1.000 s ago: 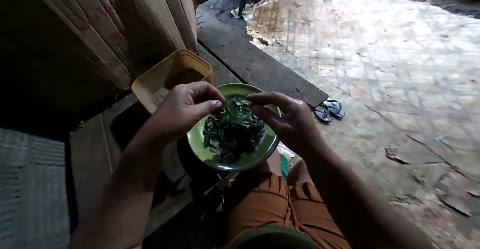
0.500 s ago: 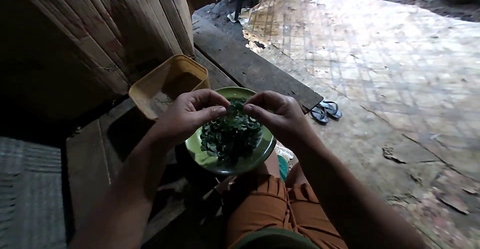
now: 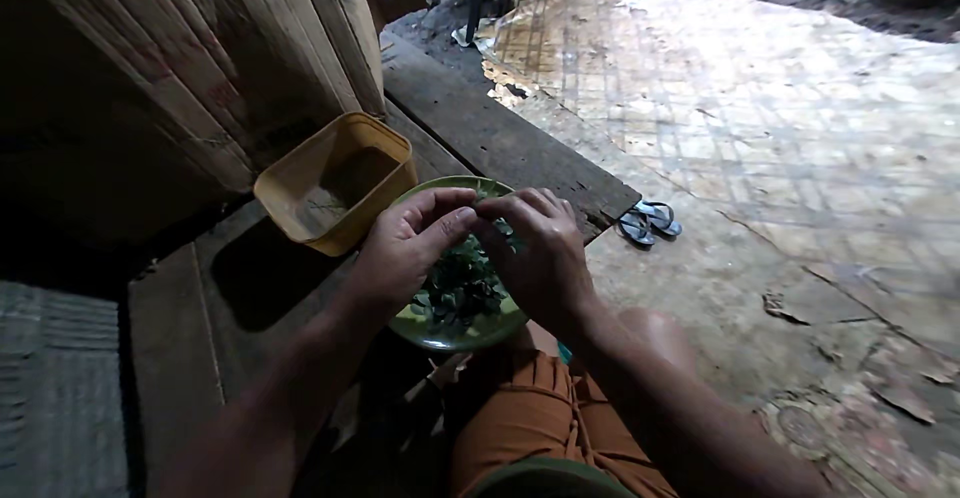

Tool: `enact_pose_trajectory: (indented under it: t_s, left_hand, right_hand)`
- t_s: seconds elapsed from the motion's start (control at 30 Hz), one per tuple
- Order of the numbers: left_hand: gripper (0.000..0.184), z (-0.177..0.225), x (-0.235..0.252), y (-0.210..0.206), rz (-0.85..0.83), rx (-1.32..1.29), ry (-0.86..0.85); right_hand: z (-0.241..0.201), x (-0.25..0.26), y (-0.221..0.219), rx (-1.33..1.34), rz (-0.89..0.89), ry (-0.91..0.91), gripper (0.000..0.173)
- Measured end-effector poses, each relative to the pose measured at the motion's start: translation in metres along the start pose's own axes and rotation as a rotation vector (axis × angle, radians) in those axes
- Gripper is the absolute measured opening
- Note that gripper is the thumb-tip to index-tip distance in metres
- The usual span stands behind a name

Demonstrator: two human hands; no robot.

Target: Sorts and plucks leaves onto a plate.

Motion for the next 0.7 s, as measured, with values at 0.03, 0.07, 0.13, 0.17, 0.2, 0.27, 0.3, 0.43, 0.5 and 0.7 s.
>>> enact_pose_trajectory:
  t_s: [0.03, 0.07, 0.13, 0.17, 0.2, 0.27, 0.3, 0.43, 0.5, 0.7]
  left_hand:
    - [0.025, -0.001, 0.001, 0.0, 0.019, -0.015, -0.006]
    - [0.024, -0.001, 0.001, 0.0, 0.044, -0.024, -0.012]
    - [0.02, -0.002, 0.003, 0.001, 0.092, -0.04, -0.008]
    - [0.017, -0.003, 0.004, 0.002, 0.108, -0.05, 0.004]
    - [0.015, -0.003, 0.005, 0.002, 0.119, -0.059, 0.019]
    - [0.013, -0.003, 0.005, 0.003, 0.127, -0.074, 0.045]
    - [0.013, -0.002, 0.005, 0.003, 0.127, -0.077, 0.056]
    - [0.013, -0.004, 0.007, 0.004, 0.098, -0.081, 0.061]
    - [0.013, -0.002, 0.004, 0.003, 0.085, -0.063, 0.067]
    - [0.014, 0.0, 0.002, 0.002, 0.028, -0.062, 0.081]
  right_hand:
    - [-0.002, 0.0, 0.0, -0.005, -0.013, 0.014, 0.018]
    - [-0.003, -0.001, 0.0, 0.005, -0.029, 0.023, 0.019]
    - [-0.004, -0.002, 0.003, 0.079, -0.051, 0.022, 0.021]
    - [-0.004, -0.002, 0.005, 0.128, -0.059, 0.011, 0.021]
    - [-0.002, -0.003, 0.007, 0.17, -0.055, -0.001, 0.021]
    - [0.006, -0.004, 0.011, 0.227, -0.027, -0.033, 0.018]
    - [0.01, -0.004, 0.014, 0.252, -0.022, -0.07, 0.018]
    - [0.021, 0.0, 0.021, 0.318, -0.024, -0.213, 0.021]
    - [0.022, 0.005, 0.022, 0.317, -0.053, -0.231, 0.024]
    - [0.024, 0.013, 0.015, 0.298, -0.092, -0.157, 0.014]
Point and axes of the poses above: each hand's wrist, its own x-axis towards the middle knuckle, its own y-axis out of the back of the hand, z = x × y, the point moved 1 cm from there along x, towards the middle knuckle, and after that the axes turned 7 degrees about y, right-handed, at the moved point
